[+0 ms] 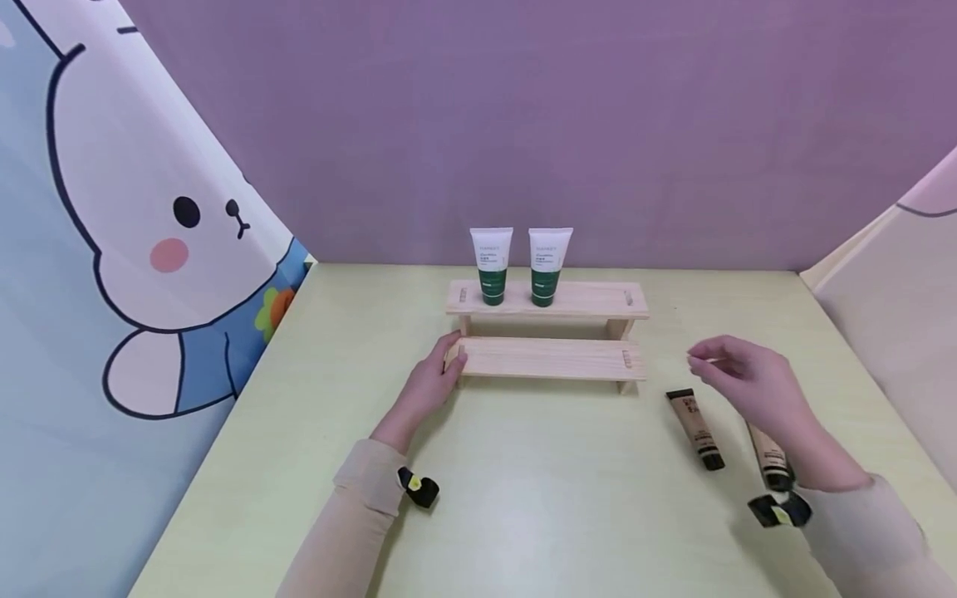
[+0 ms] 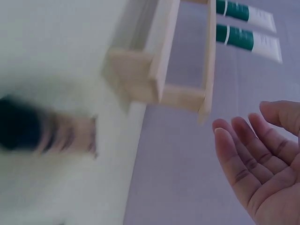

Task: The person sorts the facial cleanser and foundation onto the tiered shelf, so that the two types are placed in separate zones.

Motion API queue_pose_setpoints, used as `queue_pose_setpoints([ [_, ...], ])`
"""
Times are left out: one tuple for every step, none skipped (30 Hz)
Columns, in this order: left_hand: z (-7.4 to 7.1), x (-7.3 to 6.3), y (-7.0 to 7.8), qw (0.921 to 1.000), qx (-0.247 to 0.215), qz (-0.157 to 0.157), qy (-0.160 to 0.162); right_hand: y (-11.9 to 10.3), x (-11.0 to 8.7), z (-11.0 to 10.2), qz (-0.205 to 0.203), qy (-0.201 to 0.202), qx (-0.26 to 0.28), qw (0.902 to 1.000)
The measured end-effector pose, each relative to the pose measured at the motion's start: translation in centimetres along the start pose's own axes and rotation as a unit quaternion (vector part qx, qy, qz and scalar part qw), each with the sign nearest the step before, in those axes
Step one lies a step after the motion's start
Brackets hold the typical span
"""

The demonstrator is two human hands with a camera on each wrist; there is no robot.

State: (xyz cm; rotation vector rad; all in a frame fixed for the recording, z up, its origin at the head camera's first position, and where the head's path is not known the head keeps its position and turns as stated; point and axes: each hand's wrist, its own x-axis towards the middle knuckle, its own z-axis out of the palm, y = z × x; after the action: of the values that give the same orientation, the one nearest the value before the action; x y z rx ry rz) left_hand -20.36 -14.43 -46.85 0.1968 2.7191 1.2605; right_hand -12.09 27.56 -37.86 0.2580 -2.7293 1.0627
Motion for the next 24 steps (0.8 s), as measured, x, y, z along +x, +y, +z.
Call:
queue_pose_setpoints([
  [0.0, 0.0, 0.0, 1.0, -0.001, -0.001, -0.001, 0.5, -0.6, -0.3, 0.008, -0.003, -0.006, 0.9999],
  [0.0, 0.0, 0.0, 1.0, -0.002, -0.001, -0.003, 0.9, -1.1, -0.6, 0.014, -0.007, -0.014, 0.9998],
  [0.0, 0.0, 0.0, 1.0, -0.003, -0.004, -0.004, 1.4, -1.6, -0.9, 0.018, -0.009, -0.02, 0.9996],
  [0.0, 0.1, 0.0, 1.0, -0.005, -0.006, -0.006, 1.8, -2.0, -1.1, 0.023, -0.011, -0.023, 0.9994],
  [0.0, 0.1, 0.0, 0.9999, -0.006, -0.008, -0.006, 2.2, -2.4, -1.4, 0.027, -0.013, -0.028, 0.9992],
  [0.0, 0.1, 0.0, 0.9999, -0.005, -0.009, -0.006, 2.6, -2.9, -1.6, 0.031, -0.013, -0.033, 0.9989],
  [0.0, 0.1, 0.0, 0.9999, -0.005, -0.01, -0.007, 3.0, -3.3, -1.8, 0.034, -0.013, -0.038, 0.9986],
  [0.0, 0.1, 0.0, 0.9999, -0.003, -0.009, -0.006, 3.4, -3.8, -2.0, 0.037, -0.013, -0.045, 0.9982],
  [0.0, 0.1, 0.0, 0.9999, -0.001, -0.009, -0.006, 3.8, -4.2, -2.2, 0.041, -0.013, -0.053, 0.9977],
  [0.0, 0.2, 0.0, 1.0, 0.001, -0.008, -0.004, 4.2, -4.6, -2.5, 0.046, -0.016, -0.062, 0.9968],
  [0.0, 0.2, 0.0, 1.0, 0.003, -0.007, -0.004, 4.5, -5.0, -2.7, 0.054, -0.019, -0.075, 0.9956],
  [0.0, 0.2, 0.0, 1.0, 0.004, -0.006, -0.004, 4.9, -5.3, -2.9, 0.062, -0.024, -0.084, 0.9942],
  [0.0, 0.2, 0.0, 1.0, 0.004, -0.007, -0.004, 5.4, -5.7, -3.1, 0.074, -0.032, -0.095, 0.9923],
  [0.0, 0.1, 0.0, 1.0, 0.003, -0.007, -0.004, 5.8, -6.1, -3.3, 0.085, -0.039, -0.106, 0.99],
  [0.0, 0.1, 0.0, 0.9999, 0.002, -0.01, -0.004, 6.3, -6.5, -3.5, 0.098, -0.046, -0.118, 0.9871],
  [0.0, 0.1, 0.1, 0.9999, 0.001, -0.013, -0.005, 6.7, -6.9, -3.7, 0.111, -0.05, -0.129, 0.9842],
  [0.0, 0.1, 0.1, 0.9999, -0.001, -0.015, -0.006, 7.2, -7.2, -3.9, 0.125, -0.054, -0.141, 0.9806],
  [0.0, 0.1, 0.1, 0.9998, -0.003, -0.017, -0.008, 7.6, -7.6, -4.1, 0.138, -0.056, -0.151, 0.9773],
  [0.0, 0.1, 0.1, 0.9998, -0.005, -0.019, -0.009, 8.1, -7.9, -4.3, 0.151, -0.057, -0.161, 0.9736],
  [0.0, 0.1, 0.1, 0.9997, -0.005, -0.02, -0.01, 8.5, -8.2, -4.5, 0.167, -0.061, -0.168, 0.9695],
  [0.0, 0.1, 0.1, 0.9997, -0.004, -0.021, -0.011, 8.9, -8.4, -4.6, 0.183, -0.066, -0.174, 0.9654],
  [0.0, 0.1, 0.1, 0.9997, -0.003, -0.02, -0.011, 9.2, -8.6, -4.8, 0.199, -0.073, -0.175, 0.9613],
  [0.0, 0.1, 0.0, 0.9998, -0.002, -0.019, -0.011, 9.6, -8.8, -5.0, 0.215, -0.083, -0.176, 0.957],
  [0.0, 0.2, 0.0, 0.9998, 0.001, -0.017, -0.01, 9.9, -8.9, -5.1, 0.23, -0.095, -0.173, 0.9529],
])
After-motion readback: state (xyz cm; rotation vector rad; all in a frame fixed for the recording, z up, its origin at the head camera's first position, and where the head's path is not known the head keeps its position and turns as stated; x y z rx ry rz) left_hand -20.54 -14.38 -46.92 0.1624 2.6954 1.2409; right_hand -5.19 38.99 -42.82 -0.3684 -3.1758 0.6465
